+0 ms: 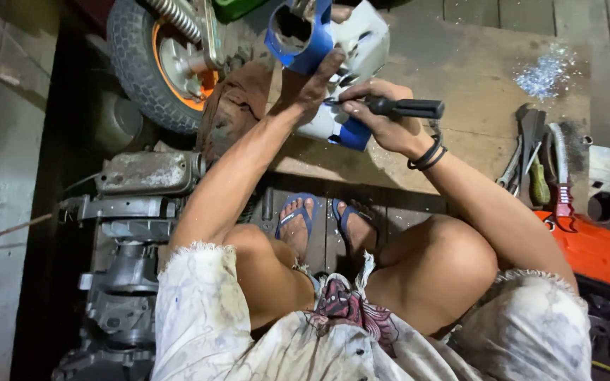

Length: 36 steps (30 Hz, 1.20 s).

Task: Repairing a motorcycle plastic housing using a hand tool on a workbench

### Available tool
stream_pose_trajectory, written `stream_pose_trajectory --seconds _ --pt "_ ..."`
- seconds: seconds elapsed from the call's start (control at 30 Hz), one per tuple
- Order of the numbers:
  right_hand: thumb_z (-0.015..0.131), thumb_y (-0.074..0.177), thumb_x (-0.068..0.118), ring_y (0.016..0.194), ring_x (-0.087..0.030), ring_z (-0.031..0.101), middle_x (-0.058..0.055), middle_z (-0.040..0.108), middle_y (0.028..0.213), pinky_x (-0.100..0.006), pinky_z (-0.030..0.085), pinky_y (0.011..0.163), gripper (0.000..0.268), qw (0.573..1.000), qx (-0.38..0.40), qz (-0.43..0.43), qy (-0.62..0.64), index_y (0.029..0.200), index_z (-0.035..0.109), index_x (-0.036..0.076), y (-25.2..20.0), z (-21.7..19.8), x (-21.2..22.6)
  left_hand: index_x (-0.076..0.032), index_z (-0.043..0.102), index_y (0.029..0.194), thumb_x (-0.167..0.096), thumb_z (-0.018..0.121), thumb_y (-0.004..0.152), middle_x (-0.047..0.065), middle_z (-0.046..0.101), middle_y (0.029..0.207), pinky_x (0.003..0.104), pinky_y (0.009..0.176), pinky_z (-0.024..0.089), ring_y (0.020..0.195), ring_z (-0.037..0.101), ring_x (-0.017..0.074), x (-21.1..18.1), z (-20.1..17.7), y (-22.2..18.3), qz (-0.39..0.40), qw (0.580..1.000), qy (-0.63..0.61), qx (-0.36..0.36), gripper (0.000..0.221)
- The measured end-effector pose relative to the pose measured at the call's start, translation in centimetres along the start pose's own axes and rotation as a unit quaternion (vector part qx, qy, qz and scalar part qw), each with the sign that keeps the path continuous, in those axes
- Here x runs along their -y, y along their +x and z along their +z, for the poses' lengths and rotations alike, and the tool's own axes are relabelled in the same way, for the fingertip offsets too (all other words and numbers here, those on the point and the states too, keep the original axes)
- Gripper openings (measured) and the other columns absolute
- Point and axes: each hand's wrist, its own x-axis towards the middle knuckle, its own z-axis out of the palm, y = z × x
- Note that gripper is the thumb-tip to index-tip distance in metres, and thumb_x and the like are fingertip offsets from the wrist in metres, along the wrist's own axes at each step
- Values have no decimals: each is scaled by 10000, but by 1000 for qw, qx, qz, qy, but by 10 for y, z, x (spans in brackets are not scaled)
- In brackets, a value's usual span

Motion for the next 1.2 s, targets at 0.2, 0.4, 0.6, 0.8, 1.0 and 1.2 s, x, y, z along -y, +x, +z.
stream_pose_trajectory --seconds 0.2,0.4,0.6,0.8,1.0,1.2 --pt "657 1080 82 804 -257 700 -236 694 1116 -320 621 675 158 993 -88 -15 73 1130 654 -68 -11 -40 -13 -224 304 1660 -32 339 1197 2 154 1750 461 1406 92 1648 135 210 75 -48 38 230 896 322 203 502" --pt "615 1132 203 632 -181 616 -131 661 897 -267 488 574 259 988 -143 61 -15 1183 692 -38 -22 -61 -1 -99 256 1665 -236 321 1217 76 114 1748 421 1385 17 1646 58 218 0 2 20 147 944 190 227 473" --pt "683 1041 242 801 -224 796 -166 774 1019 -275 649 632 228 965 -168 196 42 1131 675 32 -27 -47 -21 -97 129 1684 -186 233 1216 106 33 1763 456 1396 65 1661 41 245 -12 38 19 148 935 243 211 487" --pt "580 871 628 1045 -213 641 -104 581 1411 -446 623 648 563 883 -139 387 225 1274 542 238 -28 -40 -31 -85 553 1051 -191 834 866 96 571 946 435 775 561 798 578 265 -102 114 -4 471 801 370 4 352" --pt "603 1012 446 1091 -203 651 -93 710 1133 -343 523 925 336 938 -258 227 44 1145 640 140 -36 -32 -99 -242 449 1445 -395 729 1026 33 540 1417 485 1094 592 1317 575 212 -33 120 25 414 846 334 23 527" --pt "631 951 458 1128 -175 685 -37 748 1221 -337 541 983 293 904 -233 357 12 1129 643 225 -31 -27 -101 -179 425 1435 -489 752 978 103 510 1397 470 1019 634 1272 569 241 -5 104 35 400 830 389 -1 642"
